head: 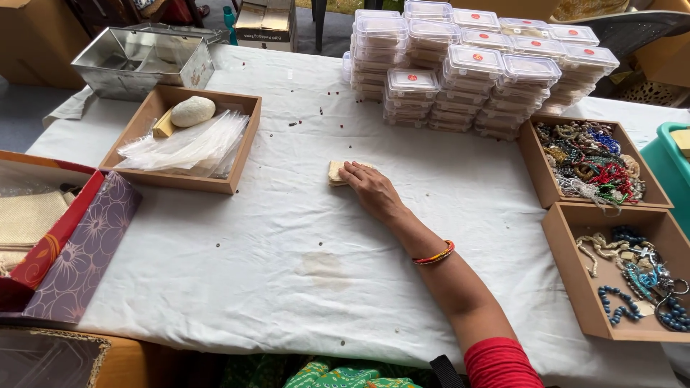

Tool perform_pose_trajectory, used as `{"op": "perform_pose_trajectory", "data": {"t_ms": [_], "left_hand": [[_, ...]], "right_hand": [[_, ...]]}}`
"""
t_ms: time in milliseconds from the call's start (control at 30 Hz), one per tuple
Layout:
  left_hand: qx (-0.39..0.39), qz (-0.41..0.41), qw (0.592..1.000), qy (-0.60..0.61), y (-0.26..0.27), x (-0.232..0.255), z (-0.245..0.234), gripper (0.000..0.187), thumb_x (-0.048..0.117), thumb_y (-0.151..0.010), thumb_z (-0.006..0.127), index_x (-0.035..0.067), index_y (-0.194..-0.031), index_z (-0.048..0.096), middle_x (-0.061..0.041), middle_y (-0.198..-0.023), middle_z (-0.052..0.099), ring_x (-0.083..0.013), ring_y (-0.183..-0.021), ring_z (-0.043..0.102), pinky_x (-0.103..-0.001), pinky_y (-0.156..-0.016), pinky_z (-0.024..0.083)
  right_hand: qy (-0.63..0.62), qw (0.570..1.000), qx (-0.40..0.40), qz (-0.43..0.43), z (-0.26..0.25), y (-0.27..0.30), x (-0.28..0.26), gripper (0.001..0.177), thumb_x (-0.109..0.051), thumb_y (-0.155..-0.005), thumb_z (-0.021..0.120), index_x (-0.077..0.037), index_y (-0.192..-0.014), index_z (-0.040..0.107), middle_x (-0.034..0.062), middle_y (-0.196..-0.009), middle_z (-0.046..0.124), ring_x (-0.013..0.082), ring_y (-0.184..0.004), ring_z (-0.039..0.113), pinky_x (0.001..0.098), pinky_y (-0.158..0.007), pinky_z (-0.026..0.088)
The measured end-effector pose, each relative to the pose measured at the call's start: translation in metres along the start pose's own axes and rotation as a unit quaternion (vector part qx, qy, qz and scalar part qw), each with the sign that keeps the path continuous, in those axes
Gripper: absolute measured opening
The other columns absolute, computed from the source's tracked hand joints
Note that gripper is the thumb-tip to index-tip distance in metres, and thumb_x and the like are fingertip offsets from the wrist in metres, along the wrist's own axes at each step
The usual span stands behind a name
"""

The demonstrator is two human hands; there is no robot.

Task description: The person folds a small beige cloth pouch, places it into a clear plastic container, and stacks it with others. They then pick up a beaded necklace, place it into a small plastic bag, and wrap it in a beige cloth pouch before placing it into a plastic container.

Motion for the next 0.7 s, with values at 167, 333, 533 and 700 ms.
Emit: {"op": "perform_pose_trajectory", "data": {"t_ms": [167,333,533,700], "left_hand": [[-0.031,-0.04,0.997,0.057,-0.034,0.066,0.018,0.034,0.017,-0.094,0.065,0.015,-0.127,0.066,-0.013,-0.113,0.075,-0.0227,-0.094,0.075,-0.039,-0.084,0.064],[-0.116,-0.063,0.979,0.155,-0.149,0.149,0.128,0.041,0.02,-0.085,0.073,0.01,-0.121,0.057,-0.007,-0.106,0.077,-0.0256,-0.083,0.076,-0.039,-0.078,0.063],[-0.031,-0.136,0.952,0.274,-0.222,0.197,0.267,0.042,0.033,-0.08,0.076,0.013,-0.109,0.054,-0.009,-0.09,0.076,-0.025,-0.077,0.076,-0.038,-0.067,0.06],[0.013,-0.287,0.901,0.324,-0.225,0.2,0.311,0.057,0.049,-0.084,0.081,0.015,-0.117,0.05,-0.009,-0.085,0.073,-0.0273,-0.078,0.073,-0.042,-0.068,0.058]], "right_hand": [[-0.002,0.998,0.065,0.027,0.0,0.001,0.011,0.045,0.01,-0.096,0.047,-0.009,-0.133,0.066,0.0112,-0.137,0.067,0.0272,-0.129,0.063,0.0403,-0.111,0.052],[-0.024,0.985,0.144,0.095,-0.01,0.003,0.028,0.038,0.006,-0.103,0.05,-0.009,-0.135,0.063,0.0115,-0.135,0.068,0.0303,-0.127,0.065,0.0423,-0.108,0.056],[-0.105,0.962,0.179,0.177,-0.01,0.005,0.04,0.04,0.0,-0.103,0.053,-0.015,-0.139,0.06,0.0116,-0.131,0.069,0.0309,-0.116,0.07,0.0408,-0.096,0.061],[-0.127,0.929,0.345,0.046,-0.039,0.005,0.026,0.038,0.003,-0.108,0.049,-0.01,-0.143,0.053,0.0123,-0.145,0.058,0.0317,-0.136,0.059,0.0436,-0.112,0.055]]}}
Point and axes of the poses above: each hand's wrist, its own y-axis away from the middle knuckle, its own z-axis out of the palm, x = y × z, the point moved 2 cm from there along -y, towards the middle knuckle
